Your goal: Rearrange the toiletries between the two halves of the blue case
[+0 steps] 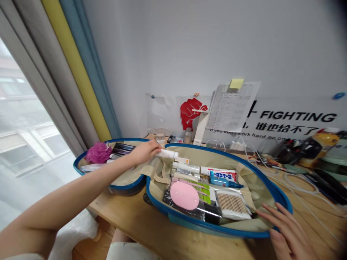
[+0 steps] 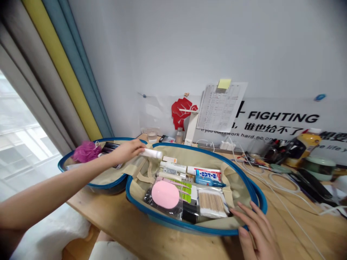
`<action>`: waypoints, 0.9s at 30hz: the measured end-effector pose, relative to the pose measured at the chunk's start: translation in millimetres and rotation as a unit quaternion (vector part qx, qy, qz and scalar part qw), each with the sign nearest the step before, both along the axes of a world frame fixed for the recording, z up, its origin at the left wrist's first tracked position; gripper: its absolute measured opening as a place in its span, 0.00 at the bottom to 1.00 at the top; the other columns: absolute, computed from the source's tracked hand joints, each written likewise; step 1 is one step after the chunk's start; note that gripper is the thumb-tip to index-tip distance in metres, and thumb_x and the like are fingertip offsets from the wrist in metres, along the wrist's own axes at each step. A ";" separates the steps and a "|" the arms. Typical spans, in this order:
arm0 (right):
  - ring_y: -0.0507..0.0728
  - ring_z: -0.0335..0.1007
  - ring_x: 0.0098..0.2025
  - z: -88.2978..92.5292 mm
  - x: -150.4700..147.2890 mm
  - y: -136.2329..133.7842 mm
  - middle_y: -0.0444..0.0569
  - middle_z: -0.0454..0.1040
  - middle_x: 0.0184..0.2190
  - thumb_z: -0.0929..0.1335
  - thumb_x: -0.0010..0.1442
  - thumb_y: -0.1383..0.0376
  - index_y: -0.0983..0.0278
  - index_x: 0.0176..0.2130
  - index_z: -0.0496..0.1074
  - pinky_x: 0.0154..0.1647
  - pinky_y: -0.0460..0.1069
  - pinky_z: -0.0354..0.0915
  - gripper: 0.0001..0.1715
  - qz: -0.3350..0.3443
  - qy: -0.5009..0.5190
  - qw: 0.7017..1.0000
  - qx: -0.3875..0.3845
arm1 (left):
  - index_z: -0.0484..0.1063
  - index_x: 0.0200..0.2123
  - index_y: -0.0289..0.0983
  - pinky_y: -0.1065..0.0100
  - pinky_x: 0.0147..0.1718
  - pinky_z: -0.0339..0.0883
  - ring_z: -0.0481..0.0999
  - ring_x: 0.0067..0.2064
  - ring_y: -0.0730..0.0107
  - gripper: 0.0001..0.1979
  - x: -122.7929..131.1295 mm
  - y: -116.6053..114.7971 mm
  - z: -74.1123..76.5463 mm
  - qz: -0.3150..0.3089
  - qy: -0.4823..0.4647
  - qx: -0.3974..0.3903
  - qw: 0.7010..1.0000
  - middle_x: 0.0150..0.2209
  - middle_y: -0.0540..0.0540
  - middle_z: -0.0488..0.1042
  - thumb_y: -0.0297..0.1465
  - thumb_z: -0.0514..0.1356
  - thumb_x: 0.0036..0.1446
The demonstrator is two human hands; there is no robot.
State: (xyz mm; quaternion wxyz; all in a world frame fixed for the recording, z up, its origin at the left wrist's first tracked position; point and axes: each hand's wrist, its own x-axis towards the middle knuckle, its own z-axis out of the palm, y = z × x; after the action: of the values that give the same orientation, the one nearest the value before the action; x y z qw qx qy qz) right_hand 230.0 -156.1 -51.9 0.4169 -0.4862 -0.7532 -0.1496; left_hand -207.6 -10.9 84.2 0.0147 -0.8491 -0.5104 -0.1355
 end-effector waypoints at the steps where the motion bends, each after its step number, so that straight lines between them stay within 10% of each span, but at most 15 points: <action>1: 0.67 0.63 0.59 0.6 -0.7 -0.1 0.54 0.73 0.48 0.59 0.63 0.60 0.60 0.45 0.73 0.52 0.64 0.64 0.18 -0.001 -0.002 1.000 0.003 | 0.73 0.44 0.38 0.66 0.48 0.65 0.73 0.46 0.64 0.15 18.7 1.1 -6.8 -0.014 0.002 -0.013 1.000 0.43 0.44 0.75 0.33 0.48 0.63; 8: 0.67 0.63 0.58 4.7 -4.1 -2.1 0.53 0.73 0.48 0.58 0.64 0.60 0.61 0.46 0.71 0.50 0.62 0.64 0.17 -0.006 -0.025 1.000 0.015 | 0.74 0.40 0.37 0.69 0.46 0.66 0.75 0.44 0.66 0.10 73.5 9.7 -41.5 -0.049 0.035 -0.083 0.995 0.42 0.45 0.77 0.30 0.54 0.60; 27: 0.66 0.60 0.60 2.7 -2.1 0.3 0.54 0.72 0.48 0.58 0.64 0.62 0.61 0.48 0.69 0.52 0.62 0.60 0.17 0.010 -0.028 0.999 0.023 | 0.78 0.40 0.44 0.72 0.37 0.66 0.77 0.42 0.66 0.11 76.5 14.3 -38.5 -0.026 0.126 -0.133 0.983 0.42 0.50 0.80 0.38 0.58 0.57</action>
State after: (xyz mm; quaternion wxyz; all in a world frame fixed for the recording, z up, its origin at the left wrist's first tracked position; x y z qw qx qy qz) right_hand 227.9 -155.8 -49.2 0.4080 -0.4641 -0.7661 -0.1764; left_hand -131.1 3.4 45.7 -0.0376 -0.8666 -0.4958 0.0411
